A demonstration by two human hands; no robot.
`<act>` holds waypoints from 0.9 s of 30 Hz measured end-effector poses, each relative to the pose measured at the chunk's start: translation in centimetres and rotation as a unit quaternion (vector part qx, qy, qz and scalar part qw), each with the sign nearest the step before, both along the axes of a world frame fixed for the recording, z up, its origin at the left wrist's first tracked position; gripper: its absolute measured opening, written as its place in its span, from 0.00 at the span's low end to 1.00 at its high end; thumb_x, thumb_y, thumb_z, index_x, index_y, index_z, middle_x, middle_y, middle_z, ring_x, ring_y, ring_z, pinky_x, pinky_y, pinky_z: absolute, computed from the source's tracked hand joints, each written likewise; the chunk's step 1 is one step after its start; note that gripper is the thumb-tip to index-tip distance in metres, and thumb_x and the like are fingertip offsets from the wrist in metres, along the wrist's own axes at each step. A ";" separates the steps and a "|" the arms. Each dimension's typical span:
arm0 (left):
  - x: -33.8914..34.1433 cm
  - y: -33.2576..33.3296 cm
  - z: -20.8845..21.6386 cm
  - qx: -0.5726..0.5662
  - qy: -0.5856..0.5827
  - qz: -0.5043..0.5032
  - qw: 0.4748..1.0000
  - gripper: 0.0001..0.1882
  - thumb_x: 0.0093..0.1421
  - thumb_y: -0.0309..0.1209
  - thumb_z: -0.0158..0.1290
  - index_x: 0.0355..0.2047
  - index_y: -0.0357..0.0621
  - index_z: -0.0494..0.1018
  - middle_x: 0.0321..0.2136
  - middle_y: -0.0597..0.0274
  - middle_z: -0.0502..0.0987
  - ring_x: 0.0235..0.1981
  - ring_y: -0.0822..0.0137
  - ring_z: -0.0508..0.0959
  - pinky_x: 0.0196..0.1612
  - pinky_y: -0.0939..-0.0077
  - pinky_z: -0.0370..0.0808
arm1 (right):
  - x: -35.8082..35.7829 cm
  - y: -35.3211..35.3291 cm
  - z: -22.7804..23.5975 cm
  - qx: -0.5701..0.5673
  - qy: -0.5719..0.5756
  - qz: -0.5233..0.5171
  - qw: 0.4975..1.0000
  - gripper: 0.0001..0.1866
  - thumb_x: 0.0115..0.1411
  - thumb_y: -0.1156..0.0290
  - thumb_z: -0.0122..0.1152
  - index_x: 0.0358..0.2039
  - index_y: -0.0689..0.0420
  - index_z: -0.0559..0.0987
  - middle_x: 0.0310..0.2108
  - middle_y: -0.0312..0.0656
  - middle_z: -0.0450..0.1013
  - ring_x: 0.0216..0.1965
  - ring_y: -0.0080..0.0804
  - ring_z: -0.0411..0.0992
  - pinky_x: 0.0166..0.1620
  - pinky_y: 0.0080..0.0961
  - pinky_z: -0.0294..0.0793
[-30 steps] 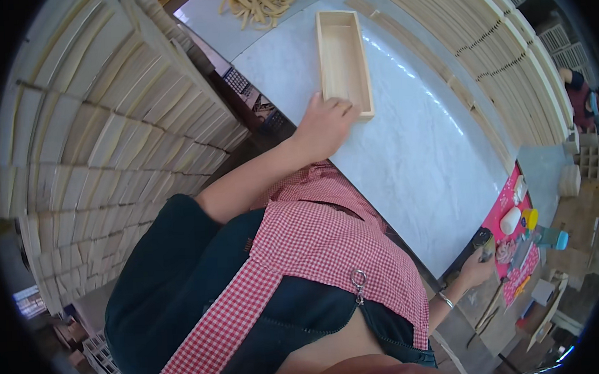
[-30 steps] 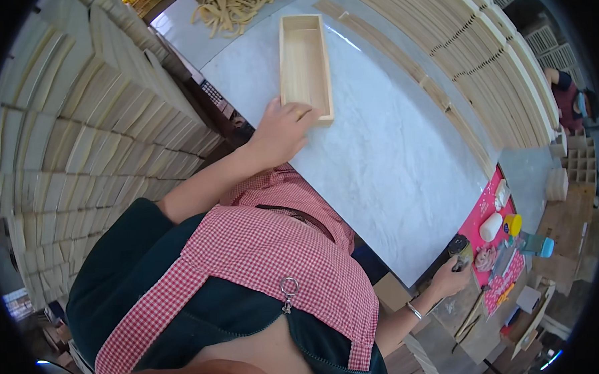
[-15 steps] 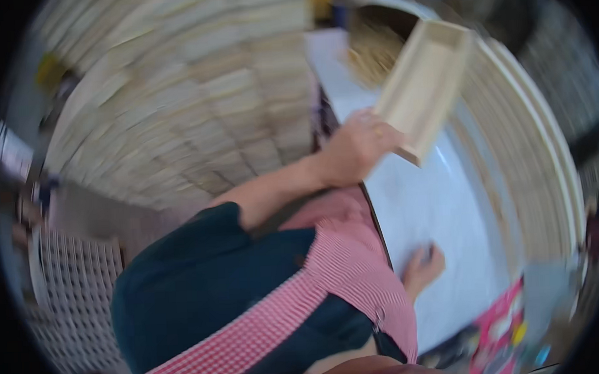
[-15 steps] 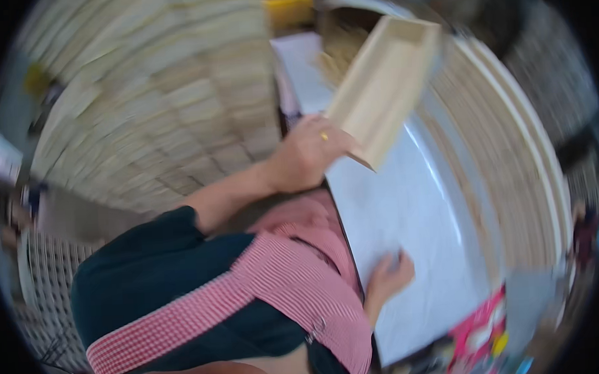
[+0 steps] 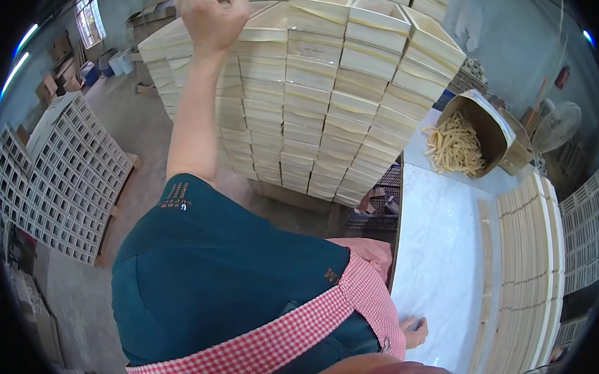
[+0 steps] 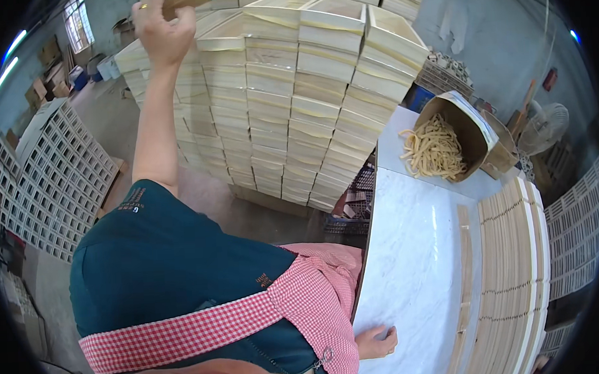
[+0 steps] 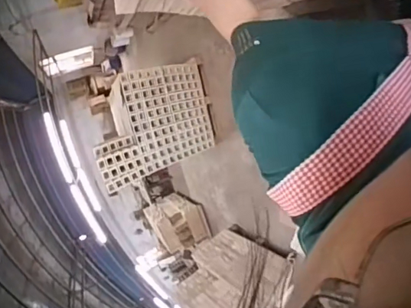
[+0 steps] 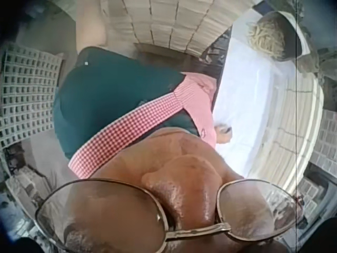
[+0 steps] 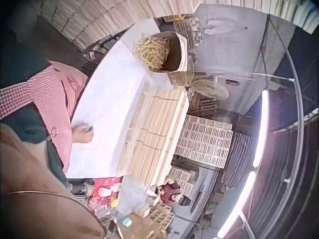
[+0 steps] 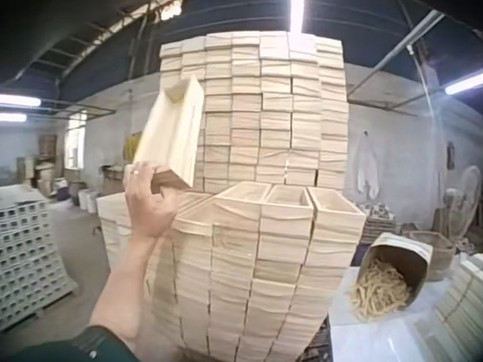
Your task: Assembling wooden box frames using glue and a pneumatic stapler.
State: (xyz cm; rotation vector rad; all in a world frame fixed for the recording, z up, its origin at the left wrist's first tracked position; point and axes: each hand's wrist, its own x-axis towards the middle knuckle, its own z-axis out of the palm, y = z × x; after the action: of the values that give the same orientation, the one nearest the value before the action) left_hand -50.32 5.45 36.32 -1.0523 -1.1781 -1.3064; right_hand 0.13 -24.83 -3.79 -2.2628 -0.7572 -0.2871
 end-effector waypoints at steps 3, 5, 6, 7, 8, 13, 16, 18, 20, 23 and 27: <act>-3.8 1.7 -1.8 -0.114 -0.013 -0.047 0.992 0.14 0.42 0.23 0.49 0.33 0.41 0.73 0.32 0.52 0.76 0.35 0.47 0.73 0.42 0.61 0.70 | 0.2 0.5 0.5 -0.002 0.013 0.000 1.000 0.15 0.61 0.73 0.59 0.48 0.61 0.78 0.46 0.48 0.76 0.49 0.46 0.71 0.54 0.35 0.72; -4.2 3.0 -2.7 -0.236 0.019 -0.088 0.968 0.16 0.40 0.24 0.48 0.33 0.37 0.74 0.32 0.48 0.77 0.35 0.44 0.73 0.42 0.60 0.72 | 0.2 0.7 0.7 -0.001 0.024 -0.005 1.000 0.15 0.61 0.73 0.59 0.48 0.61 0.78 0.46 0.48 0.76 0.49 0.46 0.71 0.54 0.35 0.72; -3.9 3.7 -2.4 -0.236 0.021 -0.093 0.967 0.16 0.40 0.24 0.48 0.33 0.37 0.74 0.32 0.48 0.77 0.35 0.44 0.73 0.42 0.60 0.72 | 0.0 0.5 0.7 -0.001 0.025 -0.010 1.000 0.15 0.61 0.73 0.59 0.48 0.61 0.78 0.46 0.48 0.76 0.49 0.46 0.71 0.54 0.35 0.72; -3.5 4.5 -2.1 -0.242 0.033 -0.104 0.964 0.16 0.40 0.25 0.48 0.33 0.37 0.74 0.32 0.48 0.77 0.35 0.44 0.73 0.42 0.60 0.72 | -0.1 0.4 0.7 -0.004 0.027 -0.013 1.000 0.15 0.62 0.73 0.59 0.48 0.61 0.78 0.46 0.48 0.76 0.49 0.45 0.71 0.54 0.35 0.72; -3.2 5.2 -1.8 -0.248 0.044 -0.115 0.961 0.16 0.40 0.25 0.48 0.33 0.36 0.74 0.32 0.48 0.77 0.36 0.44 0.73 0.42 0.60 0.72 | -0.2 0.2 0.7 -0.007 0.029 -0.016 0.999 0.15 0.62 0.73 0.59 0.49 0.61 0.78 0.47 0.48 0.76 0.50 0.45 0.71 0.54 0.35 0.72; -3.6 6.4 -2.5 -0.274 0.032 -0.090 0.957 0.17 0.40 0.26 0.48 0.33 0.36 0.75 0.32 0.46 0.77 0.37 0.43 0.73 0.43 0.59 0.73 | -0.3 0.3 1.0 -0.024 0.029 -0.013 0.999 0.15 0.62 0.72 0.58 0.49 0.61 0.78 0.47 0.47 0.76 0.50 0.45 0.71 0.54 0.35 0.72; -3.0 6.5 -2.8 -0.287 0.004 -0.051 0.957 0.17 0.39 0.26 0.48 0.32 0.36 0.76 0.33 0.46 0.77 0.38 0.43 0.74 0.44 0.59 0.73 | -0.2 0.3 1.2 -0.027 0.028 -0.015 0.999 0.15 0.63 0.72 0.58 0.49 0.61 0.78 0.47 0.48 0.76 0.50 0.45 0.71 0.54 0.35 0.72; -1.4 5.5 -2.1 -0.336 -0.033 -0.025 0.941 0.15 0.39 0.26 0.48 0.30 0.36 0.74 0.32 0.47 0.76 0.37 0.44 0.73 0.42 0.60 0.72 | -0.2 0.2 1.2 -0.030 0.028 -0.018 0.999 0.15 0.63 0.72 0.58 0.49 0.61 0.78 0.48 0.48 0.76 0.50 0.45 0.71 0.55 0.35 0.71; -0.2 5.0 -1.6 -0.383 -0.068 0.001 0.921 0.13 0.39 0.25 0.47 0.28 0.36 0.73 0.30 0.48 0.75 0.36 0.46 0.72 0.41 0.61 0.72 | -0.4 0.1 1.2 -0.033 0.029 -0.022 0.999 0.15 0.63 0.71 0.58 0.49 0.61 0.78 0.48 0.48 0.76 0.50 0.45 0.71 0.55 0.35 0.71; -2.3 5.4 -2.1 -0.366 -0.048 -0.031 0.929 0.11 0.40 0.25 0.47 0.27 0.37 0.71 0.29 0.49 0.74 0.34 0.48 0.70 0.39 0.62 0.70 | -0.7 -0.1 1.2 -0.035 0.032 -0.024 0.999 0.15 0.63 0.71 0.57 0.49 0.61 0.78 0.48 0.48 0.75 0.50 0.45 0.71 0.55 0.35 0.71; -4.0 5.3 -2.0 -0.333 -0.019 -0.098 0.938 0.07 0.39 0.25 0.46 0.23 0.38 0.66 0.25 0.53 0.68 0.31 0.53 0.66 0.35 0.65 0.65 | -1.2 0.0 1.5 -0.037 0.031 -0.028 0.998 0.16 0.62 0.71 0.58 0.49 0.62 0.78 0.47 0.50 0.76 0.49 0.46 0.71 0.55 0.36 0.71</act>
State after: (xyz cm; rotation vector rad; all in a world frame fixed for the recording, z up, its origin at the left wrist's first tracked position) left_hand -54.30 10.77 34.32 -1.6705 -1.6342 -1.0907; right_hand -1.09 -24.84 -2.27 -2.3545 -0.6839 -0.2159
